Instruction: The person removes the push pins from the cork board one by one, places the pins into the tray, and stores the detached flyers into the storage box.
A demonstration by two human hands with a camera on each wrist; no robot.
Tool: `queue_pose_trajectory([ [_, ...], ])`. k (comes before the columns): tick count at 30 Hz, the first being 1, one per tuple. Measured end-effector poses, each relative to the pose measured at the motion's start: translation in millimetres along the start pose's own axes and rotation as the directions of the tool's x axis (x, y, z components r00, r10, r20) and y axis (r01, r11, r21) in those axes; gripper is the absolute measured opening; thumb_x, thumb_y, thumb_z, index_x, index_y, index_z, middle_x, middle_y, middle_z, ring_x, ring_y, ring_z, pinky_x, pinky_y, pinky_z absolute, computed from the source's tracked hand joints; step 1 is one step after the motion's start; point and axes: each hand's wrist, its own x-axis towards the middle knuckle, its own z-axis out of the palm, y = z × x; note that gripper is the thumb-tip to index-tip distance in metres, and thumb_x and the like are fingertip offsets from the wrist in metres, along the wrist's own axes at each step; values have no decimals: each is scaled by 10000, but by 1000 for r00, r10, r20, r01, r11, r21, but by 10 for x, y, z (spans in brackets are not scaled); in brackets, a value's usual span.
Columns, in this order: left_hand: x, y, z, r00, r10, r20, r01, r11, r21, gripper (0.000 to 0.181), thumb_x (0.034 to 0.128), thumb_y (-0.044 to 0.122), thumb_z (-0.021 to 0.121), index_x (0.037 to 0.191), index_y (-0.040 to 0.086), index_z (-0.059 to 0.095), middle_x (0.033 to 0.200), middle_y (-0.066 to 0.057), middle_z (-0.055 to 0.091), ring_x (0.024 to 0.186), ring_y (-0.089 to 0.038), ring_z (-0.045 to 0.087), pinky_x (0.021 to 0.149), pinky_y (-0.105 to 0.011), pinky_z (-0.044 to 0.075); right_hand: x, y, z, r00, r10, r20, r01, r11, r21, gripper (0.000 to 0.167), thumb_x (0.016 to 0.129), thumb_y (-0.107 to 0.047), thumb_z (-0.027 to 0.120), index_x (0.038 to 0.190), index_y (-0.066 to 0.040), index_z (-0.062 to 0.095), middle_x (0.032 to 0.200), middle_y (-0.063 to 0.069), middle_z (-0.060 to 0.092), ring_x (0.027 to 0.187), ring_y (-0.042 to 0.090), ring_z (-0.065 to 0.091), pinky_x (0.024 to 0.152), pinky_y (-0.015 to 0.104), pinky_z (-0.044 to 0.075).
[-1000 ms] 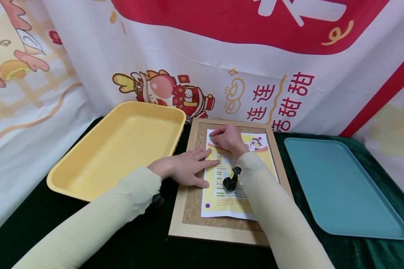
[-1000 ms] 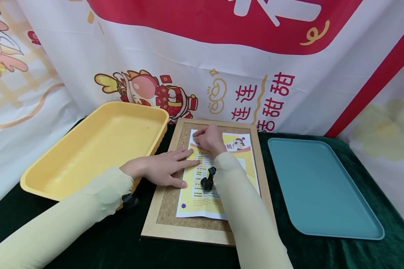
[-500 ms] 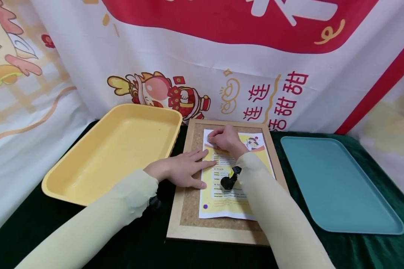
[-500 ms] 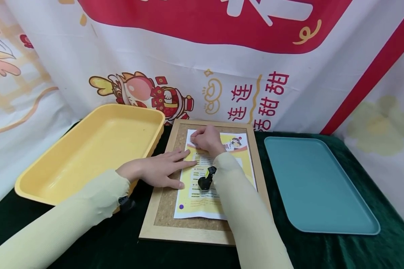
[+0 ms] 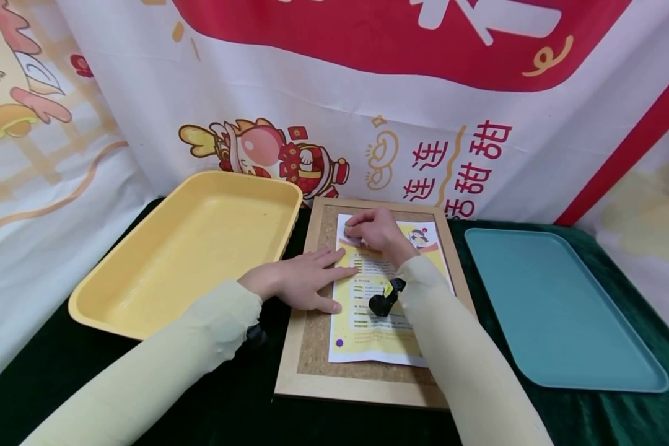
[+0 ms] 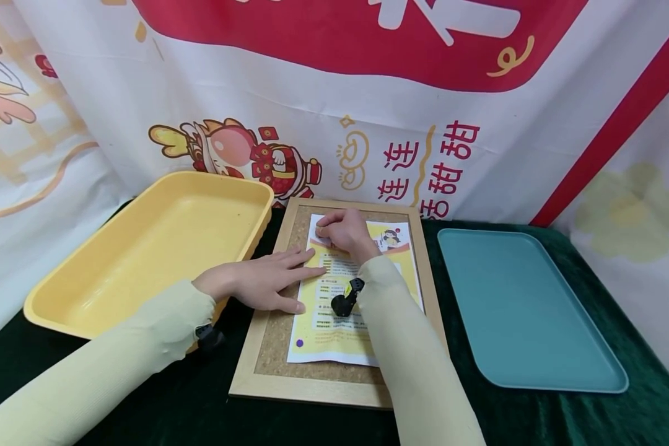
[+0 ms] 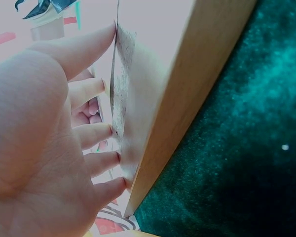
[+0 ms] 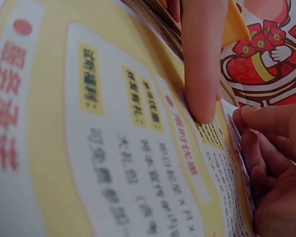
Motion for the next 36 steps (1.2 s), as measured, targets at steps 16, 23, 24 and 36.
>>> queue_pose_trajectory([
  [16,7,-12,-1,1000,1,2,-1,1000,-4,779,1047,574,578,1706,316,253,1810,-103,36,1680,-369,-7,1356,-556,96,-57,-12,-15,1000,-11,-13,11,1000,11,183,998,-153,741,1167,-122,802,1176,49,729,945,196,577,843,304,448],
  [23,-9,-9,-19,1000,-4,5,4,1000,-18,780,1044,570,587,1705,325,252,1811,-92,31,1681,-360,-15,1355,-559,100,-122,-47,-103,1000,-5,-14,5,1000,1,189,981,-138,760,1164,-104,795,1147,67,735,934,196,623,844,307,483],
  [24,-10,-11,-19,1000,-6,3,6,1000,-22,780,1043,571,588,1704,327,255,1812,-91,33,1681,-358,-13,1355,-561,103,-135,-49,-124,1000,-6,-14,6,1000,2,192,982,-138,759,1168,-103,794,1158,69,731,943,198,631,854,310,491],
  [36,-4,-12,-13,1000,-6,10,6,999,-45,774,1044,557,596,1702,333,256,1812,-87,34,1685,-335,-18,1362,-537,76,-369,-36,-449,997,-50,-65,48,998,-27,257,1024,-180,717,1271,-122,758,1264,88,726,1138,265,661,1073,422,482],
])
